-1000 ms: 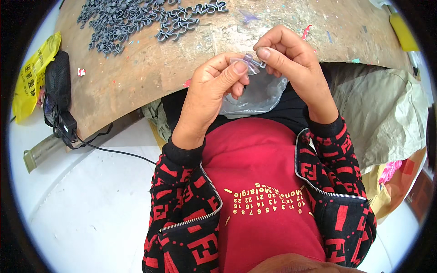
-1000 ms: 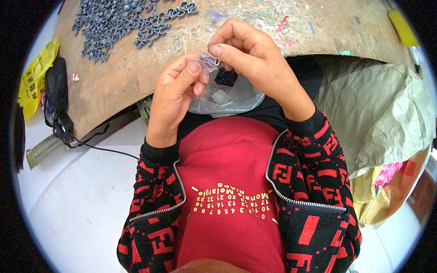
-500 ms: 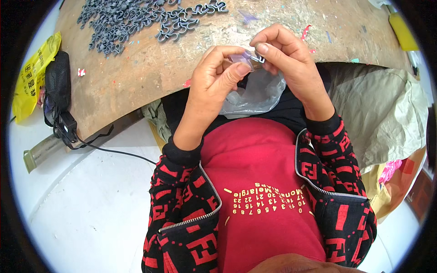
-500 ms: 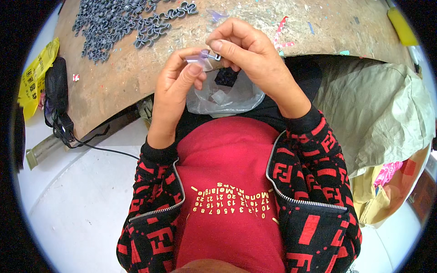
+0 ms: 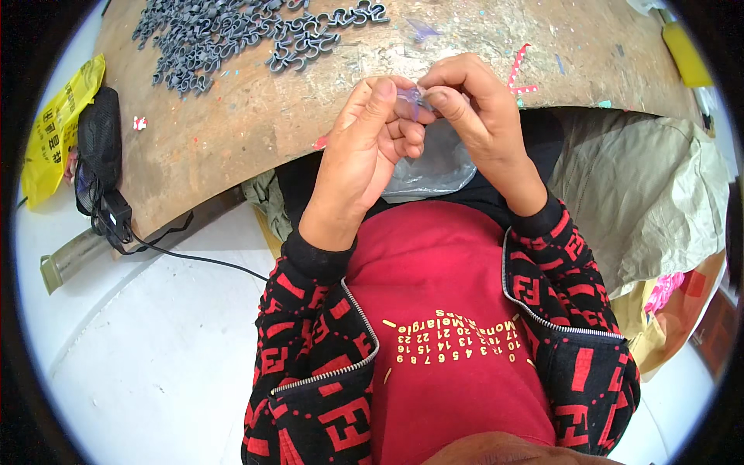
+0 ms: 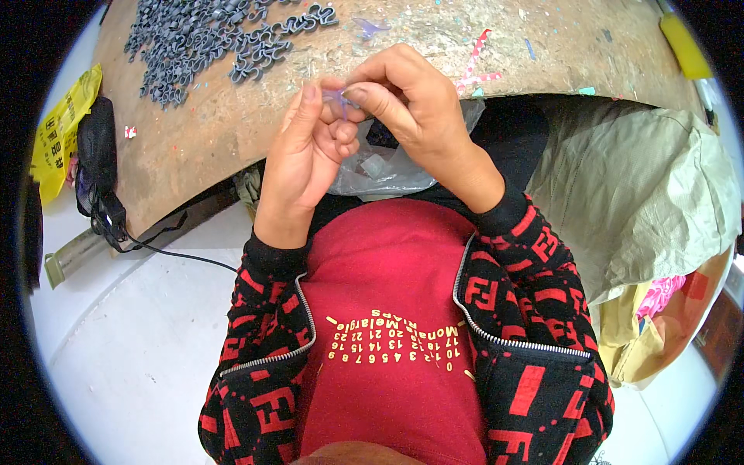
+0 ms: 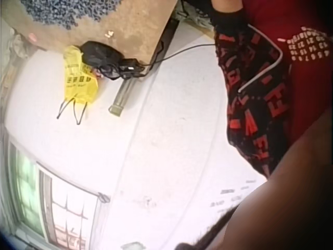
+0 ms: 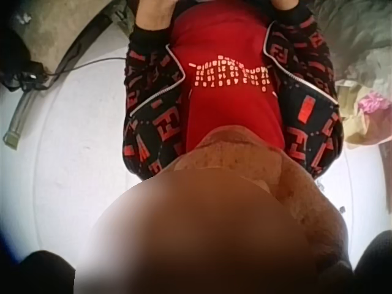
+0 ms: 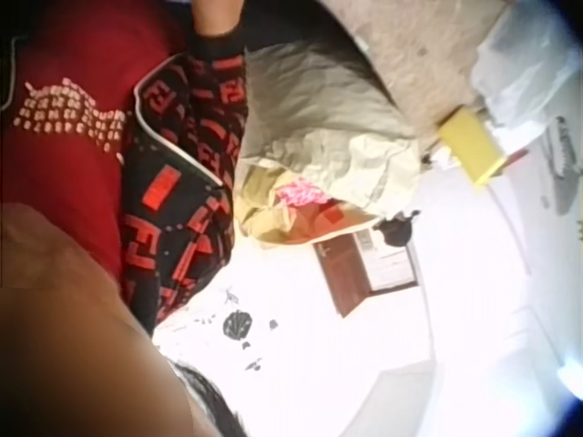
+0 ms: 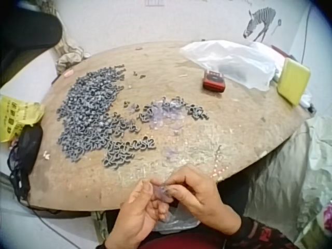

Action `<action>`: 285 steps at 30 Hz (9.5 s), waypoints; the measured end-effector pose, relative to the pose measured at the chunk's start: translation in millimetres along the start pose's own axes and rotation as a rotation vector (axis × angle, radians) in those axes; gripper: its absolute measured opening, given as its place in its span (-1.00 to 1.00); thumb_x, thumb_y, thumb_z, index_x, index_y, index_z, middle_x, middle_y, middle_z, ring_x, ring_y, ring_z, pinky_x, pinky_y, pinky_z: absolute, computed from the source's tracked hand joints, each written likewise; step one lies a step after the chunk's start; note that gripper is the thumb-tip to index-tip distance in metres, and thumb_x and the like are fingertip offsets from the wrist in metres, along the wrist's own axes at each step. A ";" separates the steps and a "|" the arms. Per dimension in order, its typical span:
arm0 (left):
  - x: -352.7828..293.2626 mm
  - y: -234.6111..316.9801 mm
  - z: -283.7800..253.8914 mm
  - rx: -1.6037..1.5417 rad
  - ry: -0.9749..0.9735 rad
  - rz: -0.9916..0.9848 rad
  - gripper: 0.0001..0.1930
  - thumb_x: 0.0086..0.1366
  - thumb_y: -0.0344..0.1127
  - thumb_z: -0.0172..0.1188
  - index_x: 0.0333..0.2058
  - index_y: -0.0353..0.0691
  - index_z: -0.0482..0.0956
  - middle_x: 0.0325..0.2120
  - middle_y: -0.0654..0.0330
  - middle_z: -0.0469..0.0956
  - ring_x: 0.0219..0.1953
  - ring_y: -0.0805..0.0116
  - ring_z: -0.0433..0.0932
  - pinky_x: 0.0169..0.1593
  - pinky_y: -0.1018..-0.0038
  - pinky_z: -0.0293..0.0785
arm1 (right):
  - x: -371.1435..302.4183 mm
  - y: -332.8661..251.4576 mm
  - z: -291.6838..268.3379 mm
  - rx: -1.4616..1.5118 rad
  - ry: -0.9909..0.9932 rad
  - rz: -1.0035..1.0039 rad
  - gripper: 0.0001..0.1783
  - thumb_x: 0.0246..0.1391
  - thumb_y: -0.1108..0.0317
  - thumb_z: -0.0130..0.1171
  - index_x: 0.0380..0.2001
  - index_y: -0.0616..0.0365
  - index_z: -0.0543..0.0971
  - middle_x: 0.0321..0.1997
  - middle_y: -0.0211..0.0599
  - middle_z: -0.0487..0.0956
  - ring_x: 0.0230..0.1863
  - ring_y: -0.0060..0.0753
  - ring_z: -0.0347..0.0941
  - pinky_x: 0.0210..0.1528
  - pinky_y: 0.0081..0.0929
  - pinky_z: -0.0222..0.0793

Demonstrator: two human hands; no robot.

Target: Manually placing small grey plastic components into individual plastic bags and grouping them.

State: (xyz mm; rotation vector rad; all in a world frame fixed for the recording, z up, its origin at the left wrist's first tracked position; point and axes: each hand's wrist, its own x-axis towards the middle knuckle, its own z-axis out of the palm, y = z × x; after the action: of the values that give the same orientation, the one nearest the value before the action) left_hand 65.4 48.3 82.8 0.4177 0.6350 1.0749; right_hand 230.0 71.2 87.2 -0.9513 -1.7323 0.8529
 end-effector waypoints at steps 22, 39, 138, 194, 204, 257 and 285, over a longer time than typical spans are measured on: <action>-9.5 -1.0 6.8 0.539 0.002 0.300 -0.84 0.31 -0.38 0.13 -0.18 -0.29 0.42 -0.43 0.18 0.58 -0.46 0.56 0.53 -0.42 0.67 0.45 | 2.6 -22.9 -17.7 -0.191 -0.109 -0.167 -0.73 -0.03 0.55 0.17 -0.19 0.20 0.57 -0.31 -0.23 0.53 -0.29 -0.32 0.51 -0.27 -0.50 0.40; -9.1 9.2 -0.7 0.270 -0.183 0.098 -0.78 0.37 -0.22 0.06 -0.26 -0.29 0.51 -0.53 0.20 0.54 -0.59 0.63 0.40 -0.50 0.73 0.29 | -1.9 -44.4 -21.0 0.440 -0.076 0.304 -0.75 0.10 0.59 0.11 -0.11 0.34 0.48 -0.32 -0.38 0.45 -0.28 -0.58 0.45 -0.18 -0.63 0.43; 30.0 15.9 6.6 1.761 -0.203 0.921 -0.88 0.00 -0.52 0.10 -0.46 -0.22 0.38 -0.56 0.12 0.40 -0.45 0.09 0.46 -0.39 0.26 0.41 | 35.9 -0.5 -25.8 -0.502 -0.487 -0.109 -0.84 -0.15 0.50 0.21 -0.46 0.23 0.42 -0.45 -0.12 0.43 -0.34 0.03 0.40 -0.35 -0.22 0.33; -10.7 37.0 -26.3 0.127 0.027 0.156 -0.89 0.24 -0.33 0.18 -0.37 -0.16 0.43 -0.18 0.16 0.47 -0.43 0.57 0.40 -0.31 0.60 0.30 | 86.5 48.3 3.5 -0.325 -0.205 0.054 -0.60 -0.10 0.49 0.27 -0.11 0.06 0.50 -0.45 -0.54 0.32 -0.49 -0.67 0.25 -0.39 -0.66 0.27; -9.4 33.5 -17.6 0.212 0.067 0.153 -0.79 0.20 -0.25 0.28 -0.29 -0.21 0.50 -0.39 0.36 0.48 -0.33 0.61 0.37 -0.16 0.65 0.26 | 65.7 40.0 -16.5 -0.429 -0.194 -0.040 -0.77 -0.02 0.49 0.22 -0.22 0.13 0.56 -0.38 -0.38 0.46 -0.35 -0.51 0.43 -0.30 -0.56 0.33; -17.2 13.0 -0.6 0.515 -0.037 0.260 -0.81 0.39 -0.28 0.03 -0.22 -0.30 0.47 -0.48 0.16 0.58 -0.53 0.57 0.49 -0.44 0.68 0.38 | 13.0 -31.9 -12.2 0.354 -0.034 0.234 -0.73 0.09 0.53 0.14 -0.11 0.28 0.51 -0.26 -0.41 0.52 -0.25 -0.60 0.43 -0.17 -0.65 0.34; -26.0 23.1 4.6 1.066 -0.002 0.495 -0.88 0.33 -0.38 0.09 -0.26 -0.31 0.51 -0.56 0.26 0.51 -0.57 0.60 0.44 -0.52 0.65 0.36 | 16.0 -20.6 -24.9 -0.128 -0.277 -0.183 -0.77 0.13 0.49 0.15 -0.12 0.26 0.50 -0.23 -0.41 0.52 -0.19 -0.61 0.44 -0.13 -0.61 0.36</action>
State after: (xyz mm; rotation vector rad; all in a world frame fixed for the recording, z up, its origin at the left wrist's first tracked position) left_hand 44.4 34.6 107.2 1.5578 1.1175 1.1202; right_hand 245.1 79.1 119.0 -0.7687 -2.0980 0.7896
